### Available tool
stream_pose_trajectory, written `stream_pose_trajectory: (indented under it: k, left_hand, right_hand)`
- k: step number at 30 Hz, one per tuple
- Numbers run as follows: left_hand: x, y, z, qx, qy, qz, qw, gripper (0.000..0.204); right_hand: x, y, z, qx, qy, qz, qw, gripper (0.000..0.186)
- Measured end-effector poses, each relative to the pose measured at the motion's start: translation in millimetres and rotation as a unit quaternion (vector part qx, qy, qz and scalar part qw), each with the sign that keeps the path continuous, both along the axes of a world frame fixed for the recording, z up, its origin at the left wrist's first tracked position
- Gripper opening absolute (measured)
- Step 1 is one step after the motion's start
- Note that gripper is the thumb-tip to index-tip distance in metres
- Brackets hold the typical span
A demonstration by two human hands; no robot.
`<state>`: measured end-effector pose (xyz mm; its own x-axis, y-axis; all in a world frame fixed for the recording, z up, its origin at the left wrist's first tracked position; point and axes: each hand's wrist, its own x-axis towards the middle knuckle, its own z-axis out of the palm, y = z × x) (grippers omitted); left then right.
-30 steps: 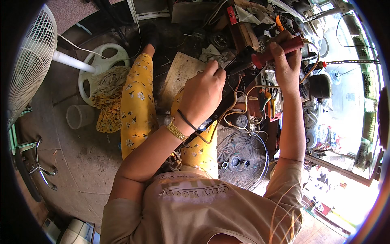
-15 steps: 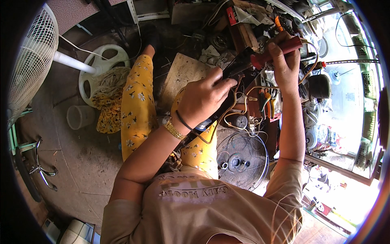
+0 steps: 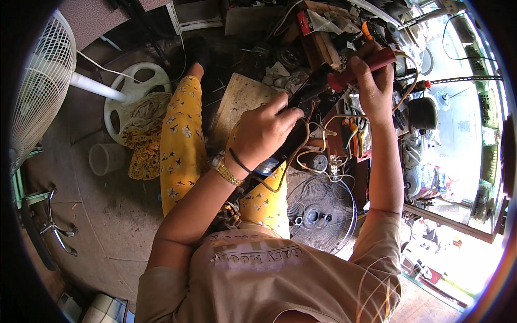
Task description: The person solders a wire onto a motor assembly and uses a screwdriver to manipulate internal components while repairing an appliance.
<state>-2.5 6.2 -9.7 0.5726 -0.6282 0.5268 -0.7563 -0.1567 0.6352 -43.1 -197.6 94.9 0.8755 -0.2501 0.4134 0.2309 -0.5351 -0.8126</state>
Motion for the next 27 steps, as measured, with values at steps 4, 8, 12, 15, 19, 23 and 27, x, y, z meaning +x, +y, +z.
stream_pose_trajectory:
  k: [4, 8, 12, 15, 19, 23, 27]
  left_hand:
    - [0.0, -0.1, -0.6, -0.005, 0.005, 0.005, 1.000, 0.018]
    - [0.3, -0.8, 0.6, -0.010, 0.006, 0.010, 1.000, 0.019]
    - [0.1, -0.4, 1.7, -0.006, 0.007, 0.008, 1.000, 0.018]
    - [0.2, -0.8, 0.8, -0.005, 0.001, 0.012, 1.000, 0.018]
    - [0.4, -0.5, -0.4, -0.004, 0.000, 0.013, 1.000, 0.019]
    - [0.0, 0.1, 1.3, 0.007, 0.000, 0.014, 1.000, 0.019]
    - [0.0, 0.4, 0.8, 0.007, 0.001, 0.016, 1.000, 0.019]
  right_hand:
    - [0.7, -0.7, -0.4, 0.005, 0.001, 0.001, 1.000, 0.015]
    - [0.8, -1.9, 0.0, -0.009, 0.000, 0.000, 1.000, 0.016]
    - [1.1, -1.9, 0.8, -0.005, 0.000, 0.003, 1.000, 0.016]
    - [2.7, -1.3, 3.8, 0.010, -0.001, 0.004, 1.000, 0.016]
    - [4.7, -2.2, 6.0, 0.007, 0.003, -0.014, 1.000, 0.016]
    - [6.7, -3.0, 5.8, 0.001, 0.008, -0.002, 1.000, 0.015]
    - [8.6, -3.5, 4.2, -0.017, -0.002, 0.008, 1.000, 0.015]
